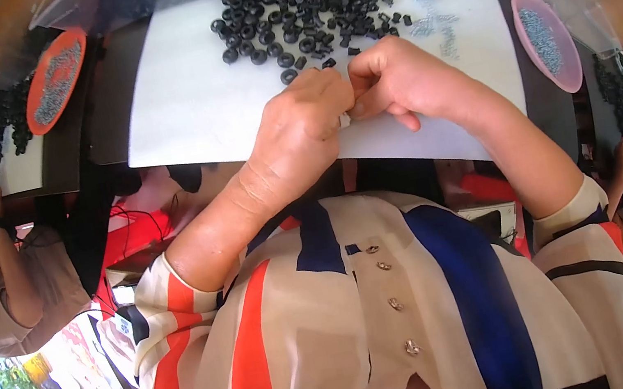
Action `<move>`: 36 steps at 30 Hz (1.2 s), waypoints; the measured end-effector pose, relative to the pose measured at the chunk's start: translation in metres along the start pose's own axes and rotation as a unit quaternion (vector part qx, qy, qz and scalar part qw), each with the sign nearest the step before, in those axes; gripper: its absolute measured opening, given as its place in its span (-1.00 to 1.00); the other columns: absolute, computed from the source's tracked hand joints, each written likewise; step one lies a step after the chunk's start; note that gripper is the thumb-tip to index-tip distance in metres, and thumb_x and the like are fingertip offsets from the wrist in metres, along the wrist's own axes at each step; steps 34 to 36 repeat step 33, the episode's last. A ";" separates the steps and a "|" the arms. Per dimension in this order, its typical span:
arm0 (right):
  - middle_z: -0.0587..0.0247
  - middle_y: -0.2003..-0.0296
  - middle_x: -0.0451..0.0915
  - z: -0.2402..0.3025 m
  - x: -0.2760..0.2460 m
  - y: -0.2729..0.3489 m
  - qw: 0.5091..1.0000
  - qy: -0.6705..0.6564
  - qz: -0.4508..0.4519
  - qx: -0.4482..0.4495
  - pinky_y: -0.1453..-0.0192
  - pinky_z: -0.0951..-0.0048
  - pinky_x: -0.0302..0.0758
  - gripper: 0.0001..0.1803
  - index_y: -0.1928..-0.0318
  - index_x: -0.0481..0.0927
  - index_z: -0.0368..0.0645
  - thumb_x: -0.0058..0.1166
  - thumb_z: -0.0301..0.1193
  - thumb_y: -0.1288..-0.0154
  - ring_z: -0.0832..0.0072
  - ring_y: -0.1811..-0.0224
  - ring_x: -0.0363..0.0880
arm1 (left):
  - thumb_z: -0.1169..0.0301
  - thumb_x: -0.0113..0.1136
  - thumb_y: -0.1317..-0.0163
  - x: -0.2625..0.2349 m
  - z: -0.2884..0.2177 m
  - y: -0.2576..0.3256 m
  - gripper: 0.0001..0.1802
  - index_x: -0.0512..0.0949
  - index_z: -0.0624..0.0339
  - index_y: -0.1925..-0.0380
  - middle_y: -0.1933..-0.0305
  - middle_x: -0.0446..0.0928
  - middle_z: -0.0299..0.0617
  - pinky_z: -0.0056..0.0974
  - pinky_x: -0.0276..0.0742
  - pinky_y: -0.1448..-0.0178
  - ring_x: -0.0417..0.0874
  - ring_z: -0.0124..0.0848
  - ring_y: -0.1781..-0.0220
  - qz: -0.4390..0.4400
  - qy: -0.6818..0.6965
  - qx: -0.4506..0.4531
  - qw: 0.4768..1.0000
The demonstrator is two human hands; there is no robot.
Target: The person assembles plastic components by inserting small plastic pieces into larger black plastic grommets one at a time by hand.
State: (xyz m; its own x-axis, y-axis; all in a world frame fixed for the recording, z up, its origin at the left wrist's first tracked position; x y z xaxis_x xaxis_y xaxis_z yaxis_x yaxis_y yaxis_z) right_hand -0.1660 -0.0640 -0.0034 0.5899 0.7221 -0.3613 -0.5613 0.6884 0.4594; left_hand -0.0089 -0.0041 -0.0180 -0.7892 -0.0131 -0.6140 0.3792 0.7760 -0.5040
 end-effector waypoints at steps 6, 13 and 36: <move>0.35 0.57 0.49 -0.020 -0.004 0.021 0.981 -0.183 -0.021 -0.060 0.66 0.55 0.33 -0.86 0.34 0.55 -0.28 0.28 -0.54 -0.17 0.67 0.70 0.35 | 0.77 0.13 0.00 0.000 0.001 0.011 -0.67 0.63 0.33 0.20 0.33 0.52 -0.06 -0.16 0.53 0.15 0.58 -0.11 0.23 -0.032 0.027 -0.024 0.999; 0.35 0.53 0.50 -0.032 -0.003 0.044 0.940 -0.254 -0.110 -0.200 0.46 0.58 0.33 -0.86 0.24 0.53 -0.26 0.23 -0.53 -0.25 0.61 0.59 0.43 | 0.70 0.22 -0.03 -0.003 -0.005 0.008 -0.70 0.64 0.34 0.17 0.36 0.52 -0.08 -0.20 0.53 0.19 0.59 -0.13 0.29 -0.034 0.040 -0.104 0.993; 0.36 0.53 0.60 -0.042 0.026 0.057 0.925 0.022 -0.171 -0.338 0.39 0.51 0.43 -0.79 0.19 0.64 -0.13 0.36 -0.37 -0.19 0.57 0.53 0.50 | 0.32 0.37 -0.08 -0.164 0.016 -0.155 -0.74 0.76 0.00 0.19 0.21 0.71 -0.03 0.03 0.60 -0.09 0.68 0.02 0.02 -0.197 -0.466 0.169 0.846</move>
Point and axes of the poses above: each hand's wrist, its own y-axis away from the middle knuckle, its own x-axis out of the palm, z = x × y, the point moved 3 cm from there along -y, towards the middle knuckle
